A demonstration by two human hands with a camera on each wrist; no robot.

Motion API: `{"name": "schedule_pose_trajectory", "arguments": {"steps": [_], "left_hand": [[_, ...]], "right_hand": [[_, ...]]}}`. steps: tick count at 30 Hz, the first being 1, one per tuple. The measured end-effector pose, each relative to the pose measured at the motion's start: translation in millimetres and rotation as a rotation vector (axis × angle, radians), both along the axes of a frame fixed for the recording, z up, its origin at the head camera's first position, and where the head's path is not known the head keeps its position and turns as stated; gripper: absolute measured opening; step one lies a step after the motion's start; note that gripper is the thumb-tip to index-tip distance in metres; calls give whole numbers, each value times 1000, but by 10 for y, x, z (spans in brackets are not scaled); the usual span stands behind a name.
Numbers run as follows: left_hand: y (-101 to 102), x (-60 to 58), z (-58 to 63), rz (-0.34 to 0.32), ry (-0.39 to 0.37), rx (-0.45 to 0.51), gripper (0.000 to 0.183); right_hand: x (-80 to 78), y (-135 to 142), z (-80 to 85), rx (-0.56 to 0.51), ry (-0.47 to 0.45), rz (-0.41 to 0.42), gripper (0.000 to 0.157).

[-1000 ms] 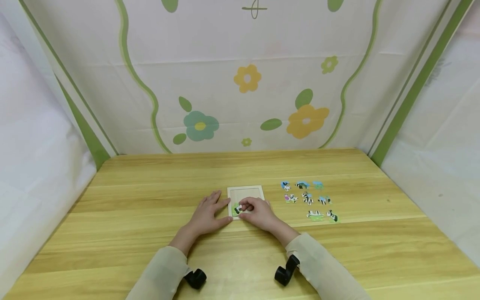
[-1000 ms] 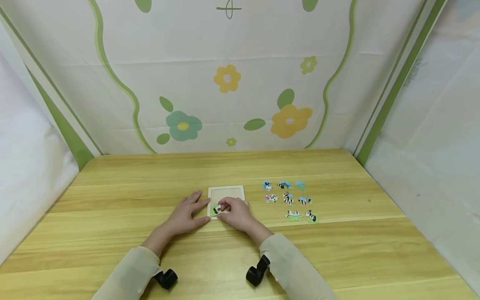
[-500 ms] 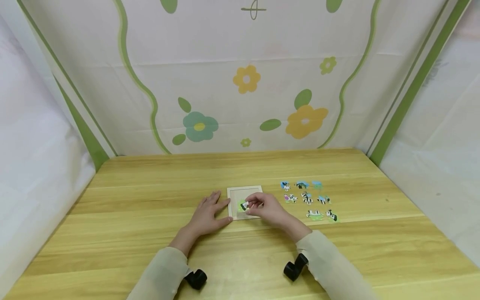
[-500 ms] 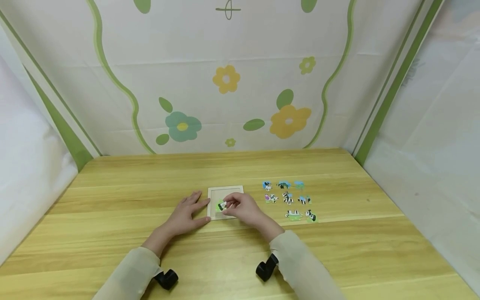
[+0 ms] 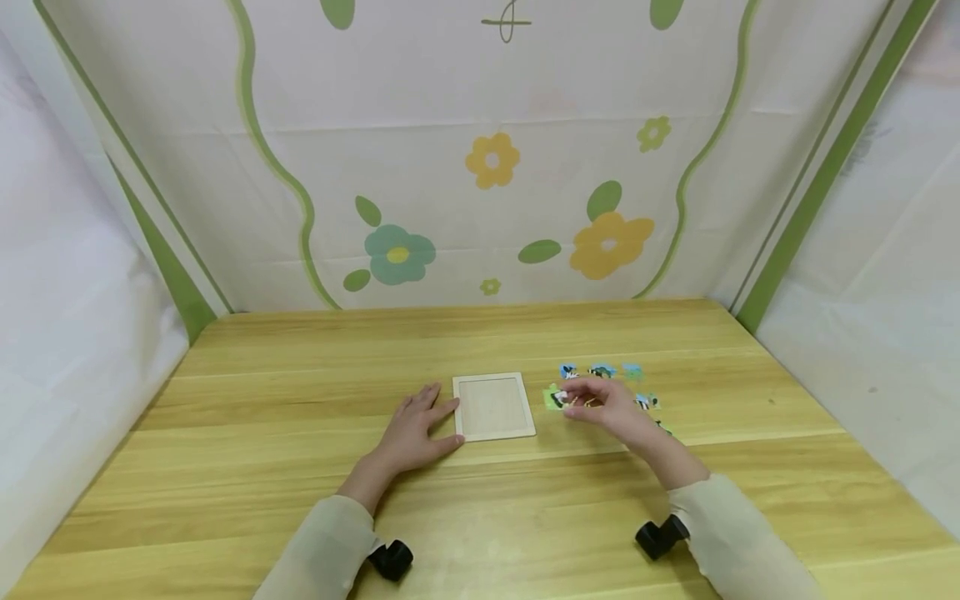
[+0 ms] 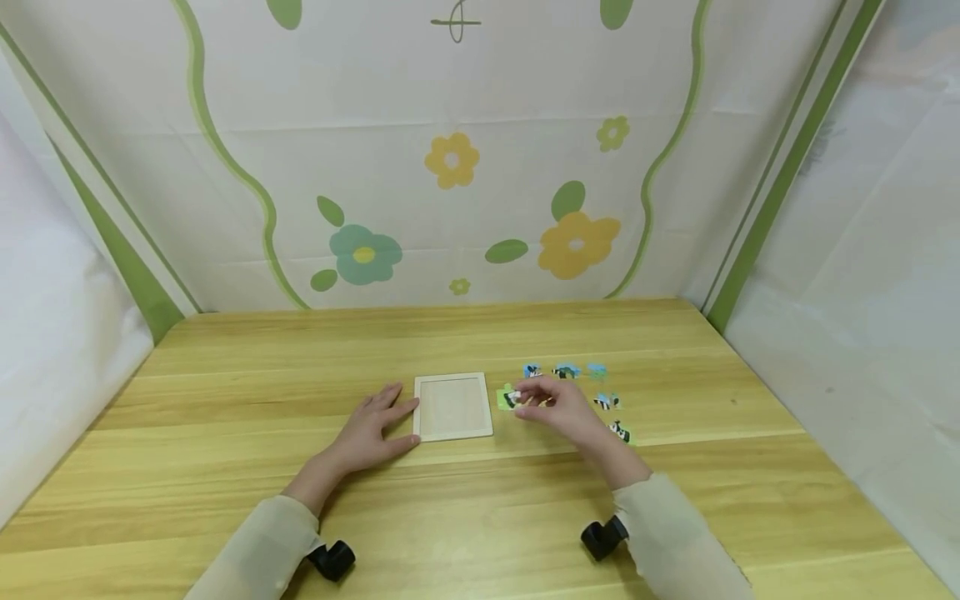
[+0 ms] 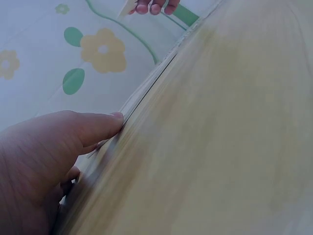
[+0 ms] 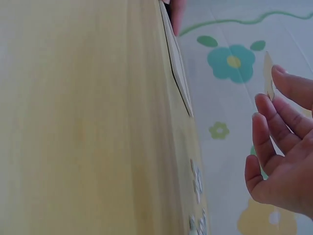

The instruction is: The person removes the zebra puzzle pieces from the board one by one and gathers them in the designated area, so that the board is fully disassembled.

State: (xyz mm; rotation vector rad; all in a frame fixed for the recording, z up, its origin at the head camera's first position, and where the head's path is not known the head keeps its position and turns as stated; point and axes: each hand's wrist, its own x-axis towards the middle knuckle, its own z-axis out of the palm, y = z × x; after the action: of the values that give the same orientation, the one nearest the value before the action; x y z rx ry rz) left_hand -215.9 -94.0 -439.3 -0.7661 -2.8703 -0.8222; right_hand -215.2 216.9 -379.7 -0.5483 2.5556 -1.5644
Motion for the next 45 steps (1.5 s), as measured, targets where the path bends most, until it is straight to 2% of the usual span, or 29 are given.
{"name": "schedule_pose_trajectory", "arguments": {"steps": [5, 10, 18, 28, 36, 45], "left_hand": [[-4, -2, -4, 3, 0, 0, 58], [-11, 0, -1, 3, 2, 0, 58], [-11, -12, -9, 6, 4, -5, 58], [-3, -5, 17, 3, -1, 0, 58], [-1, -15, 15, 7, -10, -5, 58], [-1, -11, 26, 2, -13, 4, 58]], "right_hand": [[28, 210, 38, 0, 8, -25, 34], [47, 356, 0, -4, 27, -16, 32], [38, 479, -132, 22, 13, -10, 33], [37, 519, -378, 46, -63, -59, 35], [65, 505, -462, 89, 0, -106, 31], [81, 485, -485, 192, 90, -92, 28]]}}
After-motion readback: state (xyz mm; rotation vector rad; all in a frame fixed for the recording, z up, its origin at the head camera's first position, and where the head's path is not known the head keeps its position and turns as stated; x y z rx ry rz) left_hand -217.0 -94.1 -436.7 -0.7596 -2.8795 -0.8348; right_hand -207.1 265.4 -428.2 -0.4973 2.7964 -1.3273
